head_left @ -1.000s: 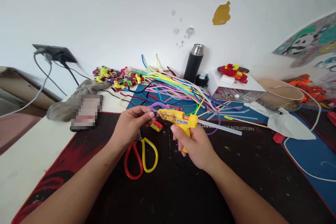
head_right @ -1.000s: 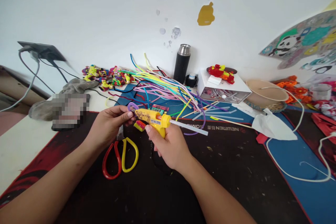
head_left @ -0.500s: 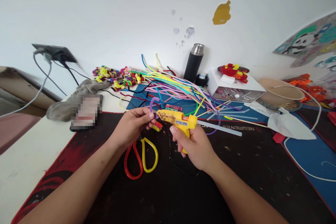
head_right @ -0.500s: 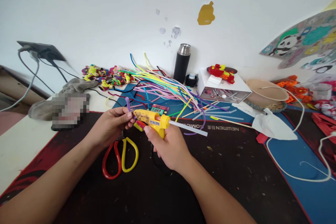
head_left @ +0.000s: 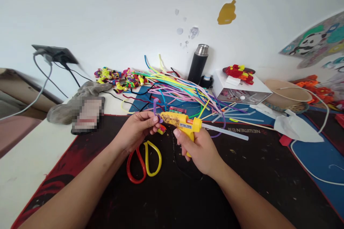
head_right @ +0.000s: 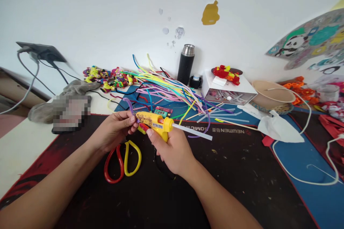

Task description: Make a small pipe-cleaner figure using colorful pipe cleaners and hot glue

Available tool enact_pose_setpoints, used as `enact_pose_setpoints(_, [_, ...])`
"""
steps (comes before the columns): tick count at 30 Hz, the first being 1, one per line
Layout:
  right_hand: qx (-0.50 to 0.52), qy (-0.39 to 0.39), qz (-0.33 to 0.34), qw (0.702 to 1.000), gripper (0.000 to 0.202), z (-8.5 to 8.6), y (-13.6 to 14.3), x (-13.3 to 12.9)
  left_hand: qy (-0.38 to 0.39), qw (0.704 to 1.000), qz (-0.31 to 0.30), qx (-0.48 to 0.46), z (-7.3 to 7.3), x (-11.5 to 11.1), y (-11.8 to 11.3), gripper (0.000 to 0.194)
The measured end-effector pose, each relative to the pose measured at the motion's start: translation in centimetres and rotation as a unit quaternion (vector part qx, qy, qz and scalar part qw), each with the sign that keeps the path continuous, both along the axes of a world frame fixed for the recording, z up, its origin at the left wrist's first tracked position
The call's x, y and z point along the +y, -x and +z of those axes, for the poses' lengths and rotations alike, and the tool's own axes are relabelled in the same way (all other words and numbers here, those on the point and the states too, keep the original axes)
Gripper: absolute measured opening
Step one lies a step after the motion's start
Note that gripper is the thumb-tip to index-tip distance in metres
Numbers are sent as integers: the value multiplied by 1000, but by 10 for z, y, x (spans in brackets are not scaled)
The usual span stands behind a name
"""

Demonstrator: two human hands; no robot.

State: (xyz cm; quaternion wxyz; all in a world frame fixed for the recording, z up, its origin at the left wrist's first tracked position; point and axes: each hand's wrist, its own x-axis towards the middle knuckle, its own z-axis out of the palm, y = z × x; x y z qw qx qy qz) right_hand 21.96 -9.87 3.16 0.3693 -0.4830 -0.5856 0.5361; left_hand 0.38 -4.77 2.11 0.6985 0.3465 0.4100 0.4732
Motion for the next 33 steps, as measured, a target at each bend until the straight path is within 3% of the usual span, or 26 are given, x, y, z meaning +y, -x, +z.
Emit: enact_pose_setpoints(33, [-10, -10, -21, 1000, 56, 2, 0, -2, 6, 1000, -22, -14, -4, 0, 0, 38])
